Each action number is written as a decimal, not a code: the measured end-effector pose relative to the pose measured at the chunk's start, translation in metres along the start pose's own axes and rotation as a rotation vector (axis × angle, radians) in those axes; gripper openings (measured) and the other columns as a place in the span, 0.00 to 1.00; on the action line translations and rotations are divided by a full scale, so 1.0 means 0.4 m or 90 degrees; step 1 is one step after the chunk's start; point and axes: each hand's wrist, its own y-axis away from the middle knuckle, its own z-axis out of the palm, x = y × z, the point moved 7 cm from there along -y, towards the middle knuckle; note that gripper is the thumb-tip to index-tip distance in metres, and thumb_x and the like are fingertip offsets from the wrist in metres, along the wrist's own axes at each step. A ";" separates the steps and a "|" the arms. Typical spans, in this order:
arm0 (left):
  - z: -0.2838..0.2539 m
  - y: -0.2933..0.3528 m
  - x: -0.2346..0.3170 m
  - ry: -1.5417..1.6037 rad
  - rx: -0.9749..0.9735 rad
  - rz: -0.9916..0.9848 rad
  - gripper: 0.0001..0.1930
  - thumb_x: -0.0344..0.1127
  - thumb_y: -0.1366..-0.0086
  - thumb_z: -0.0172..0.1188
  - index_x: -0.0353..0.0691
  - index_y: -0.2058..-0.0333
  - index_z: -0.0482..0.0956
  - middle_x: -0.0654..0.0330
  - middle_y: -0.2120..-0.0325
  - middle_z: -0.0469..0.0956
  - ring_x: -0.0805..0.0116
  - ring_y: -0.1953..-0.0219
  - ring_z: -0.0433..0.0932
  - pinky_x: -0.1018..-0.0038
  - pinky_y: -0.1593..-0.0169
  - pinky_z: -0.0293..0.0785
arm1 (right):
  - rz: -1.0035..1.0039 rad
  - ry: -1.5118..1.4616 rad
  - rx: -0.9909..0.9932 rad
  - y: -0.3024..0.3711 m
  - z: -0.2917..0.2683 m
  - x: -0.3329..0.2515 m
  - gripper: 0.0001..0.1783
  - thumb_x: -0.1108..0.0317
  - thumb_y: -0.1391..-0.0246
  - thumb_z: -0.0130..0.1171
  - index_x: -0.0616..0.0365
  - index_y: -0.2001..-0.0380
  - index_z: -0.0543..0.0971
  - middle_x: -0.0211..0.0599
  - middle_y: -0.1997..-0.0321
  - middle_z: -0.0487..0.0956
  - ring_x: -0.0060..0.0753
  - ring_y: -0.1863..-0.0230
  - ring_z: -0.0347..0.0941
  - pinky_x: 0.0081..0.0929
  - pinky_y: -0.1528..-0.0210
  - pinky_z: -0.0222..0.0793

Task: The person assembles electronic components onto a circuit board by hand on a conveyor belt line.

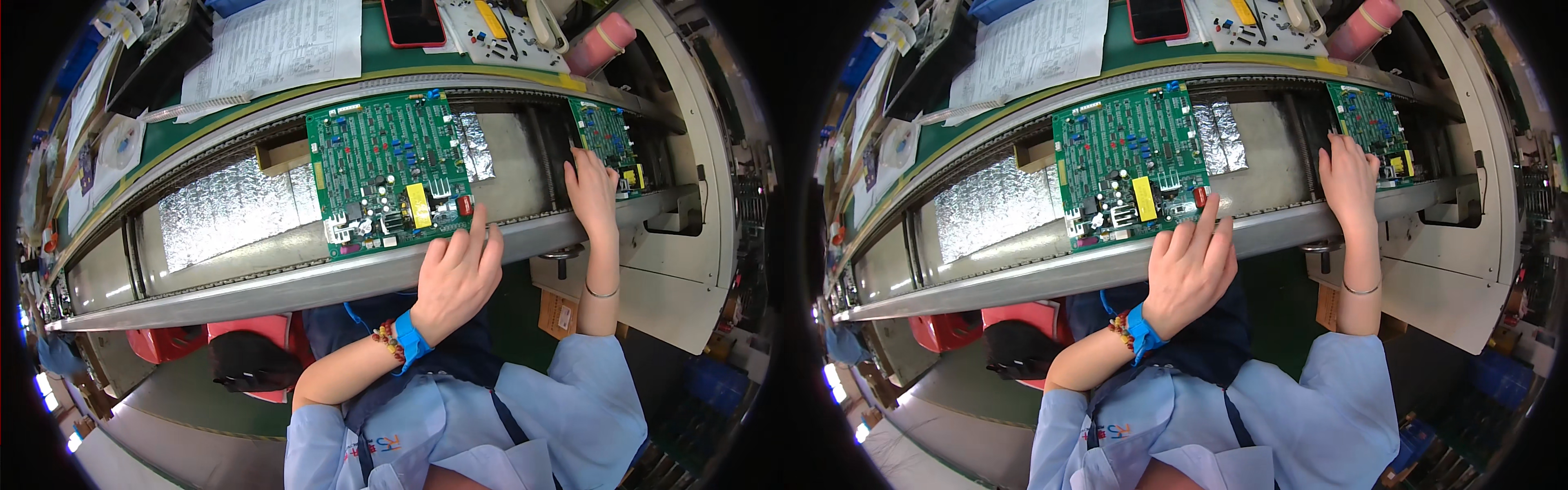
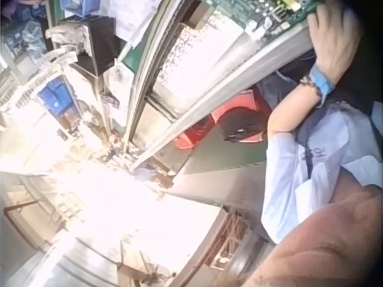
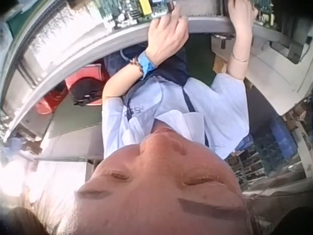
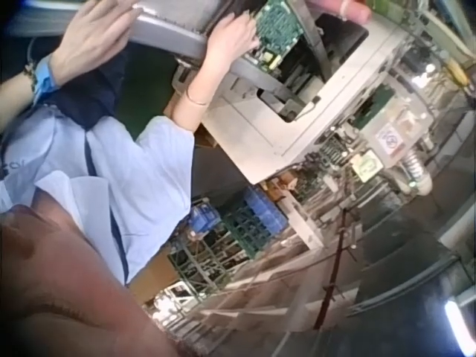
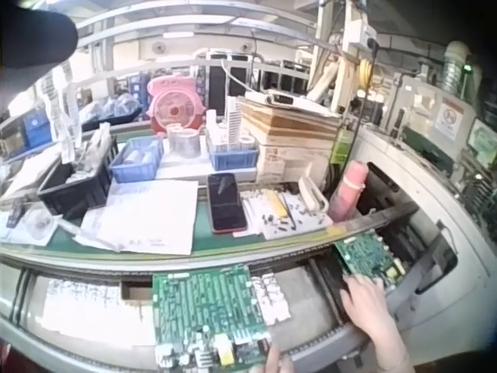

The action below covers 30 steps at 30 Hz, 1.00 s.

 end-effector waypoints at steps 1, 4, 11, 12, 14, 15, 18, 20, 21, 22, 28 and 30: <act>0.000 -0.005 -0.005 0.003 -0.016 -0.015 0.17 0.34 0.49 0.60 0.37 0.58 0.74 0.50 0.50 0.73 0.69 0.67 0.73 0.76 0.66 0.68 | 0.004 0.001 0.001 0.000 0.000 0.004 0.15 0.65 0.42 0.51 0.59 0.54 0.74 0.37 0.55 0.75 0.35 0.52 0.71 0.35 0.49 0.57; 0.001 -0.029 -0.016 0.012 0.007 -0.056 0.17 0.34 0.48 0.60 0.36 0.59 0.73 0.47 0.51 0.73 0.72 0.79 0.71 0.78 0.76 0.69 | 0.007 0.005 -0.001 -0.004 0.002 0.014 0.15 0.65 0.42 0.51 0.59 0.54 0.74 0.37 0.55 0.75 0.35 0.52 0.71 0.35 0.48 0.57; 0.045 -0.043 -0.029 -0.013 -0.016 -0.093 0.16 0.35 0.46 0.59 0.35 0.60 0.72 0.45 0.51 0.72 0.70 0.85 0.71 0.76 0.82 0.70 | 0.023 0.014 -0.004 -0.011 0.010 0.035 0.15 0.64 0.43 0.52 0.59 0.54 0.74 0.36 0.55 0.75 0.36 0.51 0.70 0.36 0.48 0.57; 0.045 -0.046 -0.027 -0.011 -0.014 -0.094 0.16 0.36 0.46 0.59 0.35 0.60 0.72 0.45 0.51 0.72 0.70 0.84 0.72 0.76 0.81 0.71 | 0.019 0.014 -0.004 -0.013 0.010 0.035 0.15 0.64 0.43 0.52 0.59 0.54 0.74 0.36 0.55 0.75 0.36 0.51 0.70 0.36 0.48 0.57; 0.030 -0.050 -0.030 0.013 -0.008 -0.096 0.14 0.34 0.47 0.59 0.35 0.61 0.73 0.46 0.51 0.73 0.71 0.84 0.71 0.76 0.81 0.71 | 0.029 0.012 -0.008 -0.014 0.011 0.038 0.16 0.64 0.43 0.52 0.59 0.54 0.74 0.36 0.53 0.75 0.36 0.50 0.70 0.37 0.48 0.57; 0.027 -0.046 -0.035 0.012 -0.006 -0.099 0.14 0.34 0.47 0.59 0.35 0.61 0.73 0.46 0.51 0.73 0.71 0.84 0.71 0.76 0.81 0.71 | 0.026 0.012 -0.008 -0.014 0.013 0.041 0.16 0.64 0.43 0.52 0.59 0.54 0.74 0.36 0.53 0.75 0.36 0.50 0.70 0.37 0.48 0.57; -0.016 -0.024 -0.014 0.084 0.077 0.028 0.15 0.27 0.54 0.61 0.36 0.63 0.75 0.51 0.52 0.74 0.73 0.80 0.71 0.78 0.77 0.71 | 0.040 0.026 -0.016 -0.016 0.017 0.053 0.17 0.63 0.42 0.51 0.58 0.52 0.73 0.37 0.50 0.74 0.36 0.47 0.69 0.38 0.47 0.57; -0.043 0.004 -0.012 0.123 0.099 0.072 0.16 0.28 0.55 0.62 0.36 0.63 0.75 0.52 0.53 0.74 0.73 0.79 0.71 0.79 0.76 0.71 | 0.042 0.033 -0.016 -0.018 0.021 0.065 0.17 0.63 0.42 0.51 0.58 0.52 0.74 0.36 0.49 0.74 0.37 0.47 0.69 0.39 0.47 0.57; -0.062 0.023 -0.008 0.163 0.119 0.118 0.17 0.28 0.56 0.62 0.36 0.63 0.76 0.53 0.53 0.75 0.73 0.78 0.71 0.79 0.75 0.71 | 0.048 0.042 -0.016 -0.019 0.026 0.074 0.17 0.63 0.42 0.51 0.58 0.52 0.74 0.36 0.49 0.74 0.37 0.47 0.69 0.39 0.47 0.57; -0.082 0.039 -0.011 0.174 0.113 0.133 0.18 0.28 0.57 0.62 0.36 0.63 0.76 0.55 0.57 0.76 0.71 0.75 0.72 0.77 0.73 0.72 | 0.048 0.046 -0.015 -0.019 0.032 0.083 0.17 0.62 0.43 0.51 0.57 0.52 0.73 0.36 0.49 0.73 0.37 0.47 0.69 0.41 0.46 0.56; -0.183 0.139 -0.130 0.112 0.232 0.091 0.15 0.27 0.57 0.60 0.37 0.65 0.78 0.54 0.62 0.79 0.66 0.70 0.76 0.74 0.67 0.71 | 0.048 0.061 -0.009 -0.029 0.055 0.113 0.17 0.62 0.43 0.51 0.56 0.52 0.73 0.36 0.48 0.73 0.37 0.47 0.69 0.42 0.46 0.57; -0.203 0.149 -0.192 0.086 0.224 -0.008 0.18 0.23 0.58 0.57 0.36 0.63 0.77 0.53 0.63 0.79 0.62 0.69 0.75 0.70 0.63 0.68 | 0.048 0.073 -0.008 -0.030 0.060 0.124 0.18 0.61 0.43 0.51 0.56 0.52 0.73 0.35 0.48 0.73 0.37 0.47 0.69 0.41 0.47 0.57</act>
